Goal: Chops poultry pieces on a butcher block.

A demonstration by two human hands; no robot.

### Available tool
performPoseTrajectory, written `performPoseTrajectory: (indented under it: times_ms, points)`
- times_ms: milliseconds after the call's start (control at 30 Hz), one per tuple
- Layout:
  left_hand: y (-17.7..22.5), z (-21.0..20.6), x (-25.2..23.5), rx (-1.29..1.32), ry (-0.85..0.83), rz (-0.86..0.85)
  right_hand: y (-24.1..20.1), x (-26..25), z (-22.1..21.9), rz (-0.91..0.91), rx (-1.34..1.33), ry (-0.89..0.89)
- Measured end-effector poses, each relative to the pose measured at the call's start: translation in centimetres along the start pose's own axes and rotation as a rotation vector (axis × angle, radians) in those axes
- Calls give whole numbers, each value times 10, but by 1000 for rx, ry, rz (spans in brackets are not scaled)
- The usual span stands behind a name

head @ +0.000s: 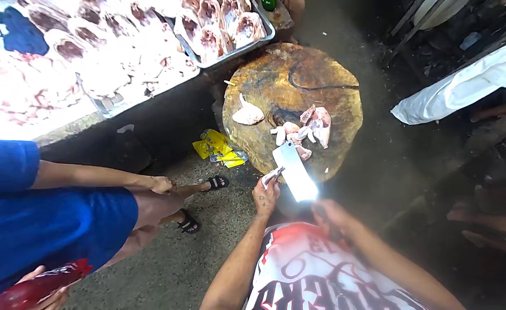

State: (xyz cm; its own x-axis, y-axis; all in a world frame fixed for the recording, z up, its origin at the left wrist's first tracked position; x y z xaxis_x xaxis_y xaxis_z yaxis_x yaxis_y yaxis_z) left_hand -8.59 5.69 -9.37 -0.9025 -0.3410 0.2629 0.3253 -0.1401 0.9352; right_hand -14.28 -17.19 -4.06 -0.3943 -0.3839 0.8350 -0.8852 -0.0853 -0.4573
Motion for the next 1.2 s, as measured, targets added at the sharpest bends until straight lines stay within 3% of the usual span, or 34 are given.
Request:
performPoseTrajectory:
  times_ms: [167,300,500,700,1067,1133,1200]
  points:
    - [-7,-9,1,152,37,126,-2,-1,2,38,220,133]
    - [-16,-8,-6,284,62,188,-5,4,-2,-6,16,31]
    - [-12,6,-6,152,21,122,-7,3,-9,-106,-201,-80]
    - [-9,1,-9,125,47,150,-15,6,-8,-30,315,189]
    - [-13,-10,4,110,91,110,13,2,7,99,895,435]
    - [-10,-6,-9,107,113,122,19,5,15,98,923,431]
    - [-8,-4,-16,98,75,163,23,8,23,84,779,341]
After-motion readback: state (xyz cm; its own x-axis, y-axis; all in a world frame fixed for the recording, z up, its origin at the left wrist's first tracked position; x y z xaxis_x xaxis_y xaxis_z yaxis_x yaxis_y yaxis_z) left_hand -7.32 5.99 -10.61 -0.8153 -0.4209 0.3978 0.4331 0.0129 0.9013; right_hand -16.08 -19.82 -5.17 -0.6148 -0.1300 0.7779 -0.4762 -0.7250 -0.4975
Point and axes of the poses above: each hand's wrist, its own x-axis away from the middle knuckle, its own z-axis out of the back of the hand, y = z × x, the point moved 9 cm from there along -x, towards the middle knuckle, and after that the axes turned 4 degrees about -z, right-handed, at the moved point
